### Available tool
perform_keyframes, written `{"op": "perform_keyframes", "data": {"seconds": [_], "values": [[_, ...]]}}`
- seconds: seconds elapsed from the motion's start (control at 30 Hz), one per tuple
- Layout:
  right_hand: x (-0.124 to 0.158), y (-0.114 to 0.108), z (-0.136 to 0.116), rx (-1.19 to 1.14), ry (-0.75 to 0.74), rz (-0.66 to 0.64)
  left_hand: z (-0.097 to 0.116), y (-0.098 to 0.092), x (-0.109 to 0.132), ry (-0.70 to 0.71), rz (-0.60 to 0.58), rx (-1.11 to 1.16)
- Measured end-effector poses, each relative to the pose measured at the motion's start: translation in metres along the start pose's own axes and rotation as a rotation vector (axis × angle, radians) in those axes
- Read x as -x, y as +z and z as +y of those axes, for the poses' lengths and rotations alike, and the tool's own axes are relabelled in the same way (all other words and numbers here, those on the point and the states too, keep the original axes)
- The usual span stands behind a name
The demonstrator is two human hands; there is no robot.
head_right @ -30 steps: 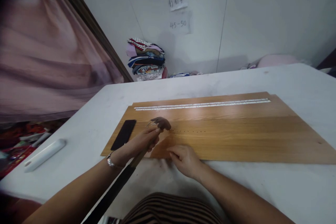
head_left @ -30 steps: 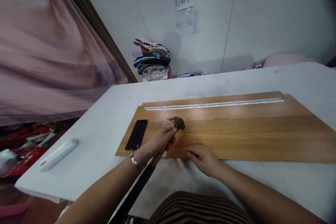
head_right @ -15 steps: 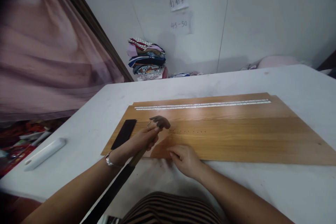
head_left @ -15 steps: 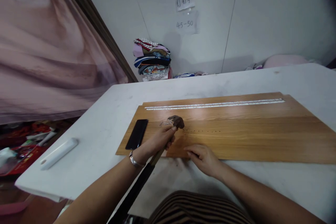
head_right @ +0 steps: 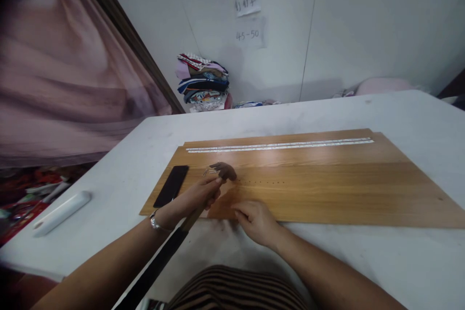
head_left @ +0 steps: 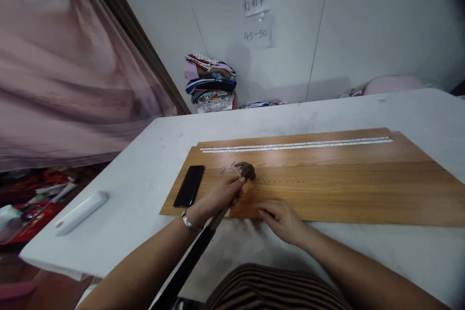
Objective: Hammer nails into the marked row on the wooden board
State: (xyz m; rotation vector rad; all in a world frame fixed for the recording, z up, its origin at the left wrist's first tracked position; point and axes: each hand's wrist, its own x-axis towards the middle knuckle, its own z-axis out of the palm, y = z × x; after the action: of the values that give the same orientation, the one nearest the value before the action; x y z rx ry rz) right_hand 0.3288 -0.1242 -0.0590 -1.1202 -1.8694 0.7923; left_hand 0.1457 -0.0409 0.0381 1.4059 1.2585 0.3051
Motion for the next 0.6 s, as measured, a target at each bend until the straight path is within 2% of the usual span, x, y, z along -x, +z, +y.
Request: {"op": "perform_keyframes", "data": {"seconds": [0.6], "values": [[-0.0005,-0.0012,-0.0020,0.001,0.021,-0.018,0.0005,0.0013,-0.0018,-0.004,-0.006,0.015]]}}
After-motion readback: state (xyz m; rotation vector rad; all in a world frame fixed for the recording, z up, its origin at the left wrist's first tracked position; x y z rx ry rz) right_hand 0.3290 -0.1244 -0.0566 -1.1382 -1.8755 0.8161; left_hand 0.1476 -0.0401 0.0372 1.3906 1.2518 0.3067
